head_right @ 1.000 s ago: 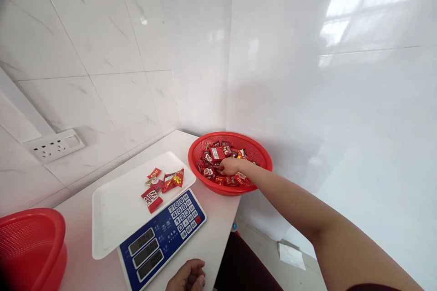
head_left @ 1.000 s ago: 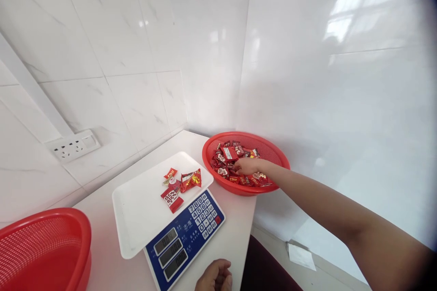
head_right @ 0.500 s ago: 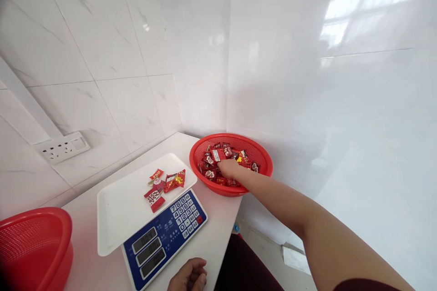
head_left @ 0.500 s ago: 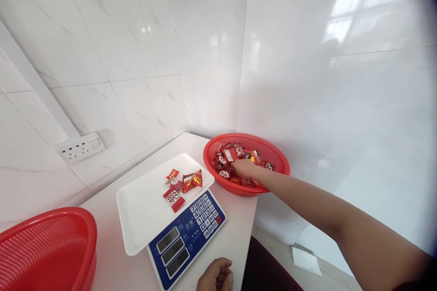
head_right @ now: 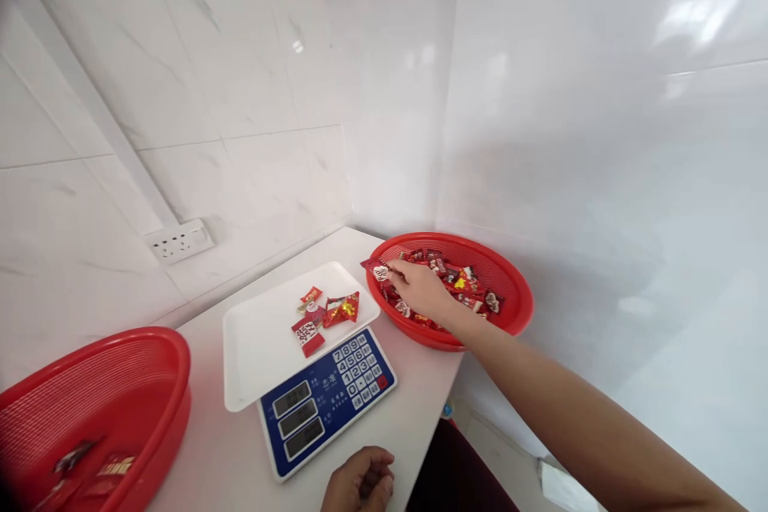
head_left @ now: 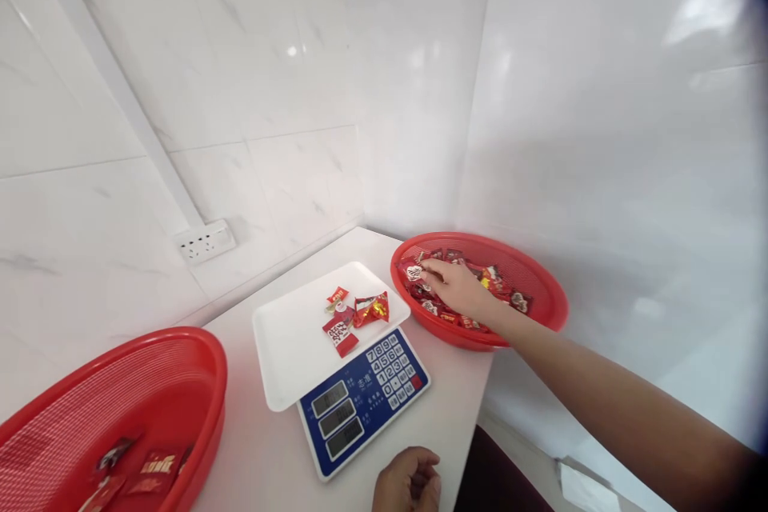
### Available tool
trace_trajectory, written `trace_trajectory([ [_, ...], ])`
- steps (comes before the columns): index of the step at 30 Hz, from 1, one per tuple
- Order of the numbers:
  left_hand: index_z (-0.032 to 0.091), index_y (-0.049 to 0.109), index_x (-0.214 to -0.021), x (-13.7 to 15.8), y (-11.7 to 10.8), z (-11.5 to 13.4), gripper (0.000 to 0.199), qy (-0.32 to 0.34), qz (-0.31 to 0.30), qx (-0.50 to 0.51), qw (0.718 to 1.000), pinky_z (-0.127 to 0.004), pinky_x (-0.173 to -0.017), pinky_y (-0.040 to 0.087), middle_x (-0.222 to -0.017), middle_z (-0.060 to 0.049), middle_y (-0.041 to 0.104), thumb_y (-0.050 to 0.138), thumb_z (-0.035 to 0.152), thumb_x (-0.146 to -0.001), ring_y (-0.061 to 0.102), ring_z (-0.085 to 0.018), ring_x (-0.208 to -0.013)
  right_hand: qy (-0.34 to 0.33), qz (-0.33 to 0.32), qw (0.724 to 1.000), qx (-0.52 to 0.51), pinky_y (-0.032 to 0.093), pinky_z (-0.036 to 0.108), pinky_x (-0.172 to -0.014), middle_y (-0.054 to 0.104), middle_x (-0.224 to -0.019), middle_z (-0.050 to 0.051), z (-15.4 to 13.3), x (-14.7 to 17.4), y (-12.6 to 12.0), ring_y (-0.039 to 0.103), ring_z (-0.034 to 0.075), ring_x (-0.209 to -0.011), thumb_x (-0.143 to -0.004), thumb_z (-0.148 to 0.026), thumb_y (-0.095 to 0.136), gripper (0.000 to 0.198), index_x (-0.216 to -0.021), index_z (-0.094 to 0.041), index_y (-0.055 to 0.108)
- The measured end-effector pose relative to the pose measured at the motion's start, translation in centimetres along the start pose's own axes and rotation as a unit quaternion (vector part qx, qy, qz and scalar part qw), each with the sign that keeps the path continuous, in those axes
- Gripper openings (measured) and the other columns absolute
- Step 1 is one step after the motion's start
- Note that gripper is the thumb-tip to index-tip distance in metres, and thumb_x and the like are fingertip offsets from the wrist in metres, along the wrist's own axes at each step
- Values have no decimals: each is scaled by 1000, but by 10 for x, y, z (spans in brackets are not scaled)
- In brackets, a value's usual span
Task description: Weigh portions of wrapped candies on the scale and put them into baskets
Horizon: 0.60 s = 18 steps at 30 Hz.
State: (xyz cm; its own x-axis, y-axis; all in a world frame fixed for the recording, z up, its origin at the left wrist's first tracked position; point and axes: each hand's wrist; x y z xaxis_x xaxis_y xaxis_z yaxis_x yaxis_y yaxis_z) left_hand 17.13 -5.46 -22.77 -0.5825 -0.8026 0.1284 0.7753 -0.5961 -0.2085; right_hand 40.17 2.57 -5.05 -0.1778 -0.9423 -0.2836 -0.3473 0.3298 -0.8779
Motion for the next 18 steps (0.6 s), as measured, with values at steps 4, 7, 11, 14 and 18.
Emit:
trace_trajectory([
  [4, 18, 66, -90, 2, -1, 6, 24, -11, 3, -19, 1000, -21, -59, 46, -76, -3, 68, 57, 19, -68, 61, -15, -68, -59, 32, 995, -67, 42, 25, -75, 65, -106, 3, -46, -11, 20, 60, 19, -91, -91, -29, 35, 30, -108, -24, 59],
  [7, 17, 66, -92, 4, -1, 9, 26, -17, 4, -24, 1000, -22, -61, 46, -78, -4, 68, 55, 17, -69, 61, -16, -70, -81, 3, 994, -69, 42, 28, -80, 54, -125, 3, -74, -14, 35, 57, 21, -99, -88, -32, 40, 37, -124, -28, 49],
  [11, 16, 65, -93, 4, -1, 8, 26, -14, -1, -35, 999, -22, -59, 46, -80, -5, 68, 54, 16, -69, 62, -16, -70, -127, -29, 980, -151, 45, 29, -77, 47, -131, 3, -82, 11, 48, 58, 19, -94, -86, -37, 44, 42, -127, -30, 45],
  [14, 16, 66, -92, 4, -2, 7, 26, -15, 0, -39, 999, -22, -61, 47, -80, -5, 69, 55, 16, -69, 62, -16, -70, -120, -13, 963, -243, 46, 26, -70, 60, -107, 5, -61, 50, 59, 59, 16, -80, -88, -35, 41, 28, -110, -26, 56],
  [18, 16, 66, -92, 5, -3, 10, 26, -7, -6, -37, 999, -21, -64, 48, -80, -4, 69, 55, 14, -69, 62, -16, -71, -35, -72, 950, -302, 44, 23, -55, 61, -72, 1, -20, 111, 91, 55, 14, -62, -86, -39, 44, 22, -86, -23, 59],
])
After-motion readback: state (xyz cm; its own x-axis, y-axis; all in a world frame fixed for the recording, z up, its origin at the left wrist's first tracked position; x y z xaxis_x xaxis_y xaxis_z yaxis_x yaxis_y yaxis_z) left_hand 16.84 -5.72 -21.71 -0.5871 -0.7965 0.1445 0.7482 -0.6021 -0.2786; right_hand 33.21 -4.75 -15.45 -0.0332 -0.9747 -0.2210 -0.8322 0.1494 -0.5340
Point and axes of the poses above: each hand's wrist, its own x-axis away from the middle knuckle, its own y-axis out of the palm, z = x × y
